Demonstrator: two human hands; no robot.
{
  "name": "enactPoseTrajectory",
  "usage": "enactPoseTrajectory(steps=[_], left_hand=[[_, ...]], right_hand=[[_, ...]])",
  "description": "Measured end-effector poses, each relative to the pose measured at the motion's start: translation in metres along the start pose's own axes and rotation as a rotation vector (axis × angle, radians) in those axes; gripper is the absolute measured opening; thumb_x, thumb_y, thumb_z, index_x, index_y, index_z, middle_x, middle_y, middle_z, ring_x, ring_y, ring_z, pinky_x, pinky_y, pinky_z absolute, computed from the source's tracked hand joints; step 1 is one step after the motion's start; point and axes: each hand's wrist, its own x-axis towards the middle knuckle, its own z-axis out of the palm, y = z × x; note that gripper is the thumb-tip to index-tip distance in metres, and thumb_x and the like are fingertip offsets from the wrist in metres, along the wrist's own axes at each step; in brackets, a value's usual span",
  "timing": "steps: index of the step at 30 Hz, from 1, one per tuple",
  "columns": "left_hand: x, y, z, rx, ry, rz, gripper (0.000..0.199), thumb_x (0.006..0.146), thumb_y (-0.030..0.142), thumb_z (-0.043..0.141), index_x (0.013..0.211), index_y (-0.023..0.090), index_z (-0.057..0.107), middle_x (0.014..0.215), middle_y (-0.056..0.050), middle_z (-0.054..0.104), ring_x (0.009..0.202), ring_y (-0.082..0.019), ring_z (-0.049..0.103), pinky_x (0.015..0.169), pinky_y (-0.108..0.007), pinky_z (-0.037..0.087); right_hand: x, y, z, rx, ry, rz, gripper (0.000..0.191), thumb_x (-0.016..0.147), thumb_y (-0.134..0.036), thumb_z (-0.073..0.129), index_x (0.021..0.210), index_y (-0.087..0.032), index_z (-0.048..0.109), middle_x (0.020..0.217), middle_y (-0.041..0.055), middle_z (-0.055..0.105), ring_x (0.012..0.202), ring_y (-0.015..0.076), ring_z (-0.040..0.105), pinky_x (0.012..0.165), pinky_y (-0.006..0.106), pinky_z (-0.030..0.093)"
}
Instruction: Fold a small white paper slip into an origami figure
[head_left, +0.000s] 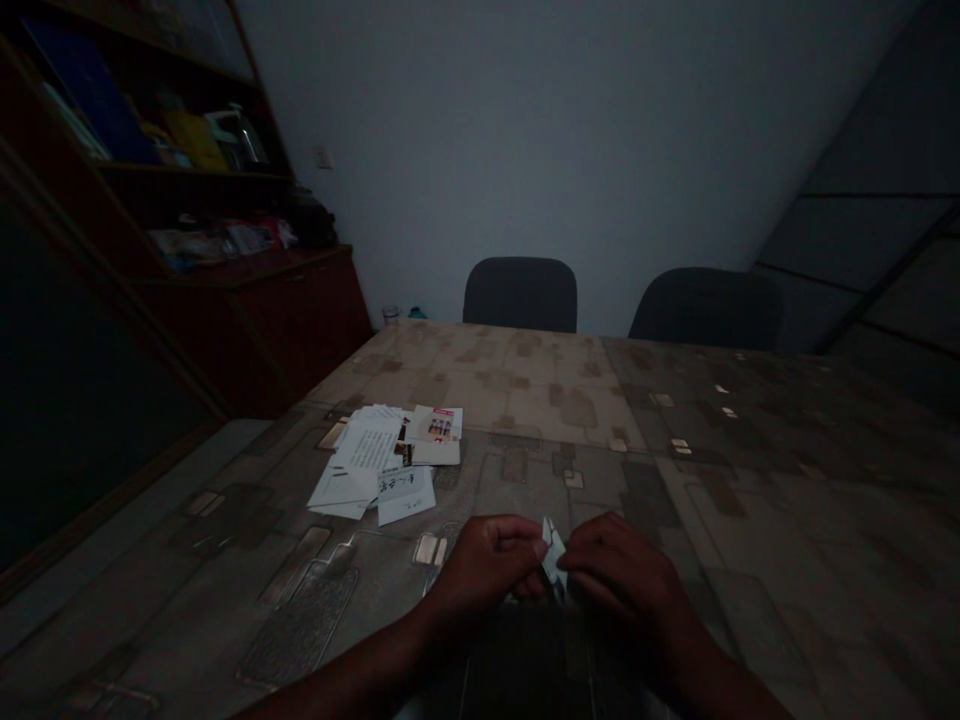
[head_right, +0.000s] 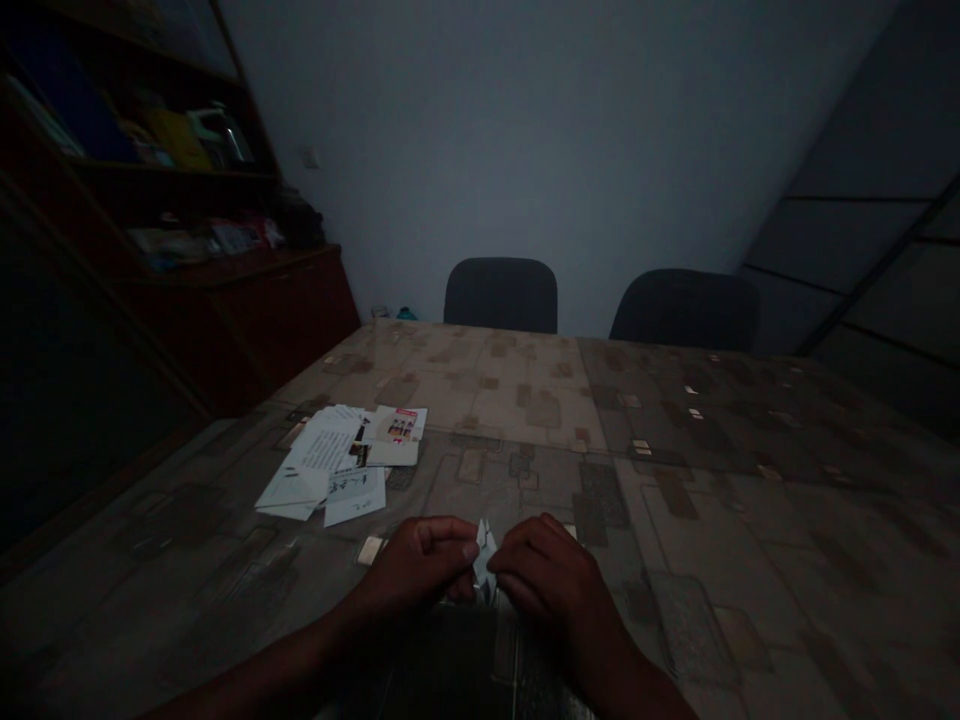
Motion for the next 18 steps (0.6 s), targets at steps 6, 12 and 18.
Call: enactPoseTrajectory(steps=[6, 12, 18], left_hand=[[-0.004, -0.004, -0.008, 0.756, 0.069, 0.408, 0.022, 0.079, 0.011, 0.06, 0.096, 0.02, 0.069, 0.09, -0.003, 0.067, 0.083, -0.018, 0.059, 0.076, -0.03, 0.043], [0.0, -0.009, -0.007, 0.996, 0.011, 0.513, 0.015, 0.082, 0.01, 0.064, 0.092, 0.019, 0.068, 0.09, -0.002, 0.062, 0.089, -0.019, 0.056, 0.077, -0.028, 0.044], [0.001, -0.012, -0.005, 1.15, 0.005, 0.628, 0.012, 0.083, 0.011, 0.064, 0.092, 0.018, 0.067, 0.087, -0.003, 0.062, 0.082, -0.019, 0.056, 0.072, -0.03, 0.043]], right_hand=[[-0.008, 0.015, 0.005, -0.021, -0.098, 0.144, 0.008, 0.09, -0.013, 0.059, 0.087, -0.02, 0.063, 0.082, 0.0012, 0.065, 0.079, 0.0186, 0.057, 0.074, 0.034, 0.04], [-0.011, 0.021, 0.005, -0.098, -0.147, 0.159, 0.009, 0.088, -0.013, 0.062, 0.086, -0.022, 0.064, 0.08, -0.0006, 0.066, 0.079, 0.0186, 0.056, 0.08, 0.036, 0.035], [-0.01, 0.019, 0.009, -0.208, -0.119, 0.029, 0.01, 0.091, -0.016, 0.058, 0.084, -0.021, 0.063, 0.081, 0.0007, 0.066, 0.081, 0.0195, 0.056, 0.082, 0.038, 0.034]])
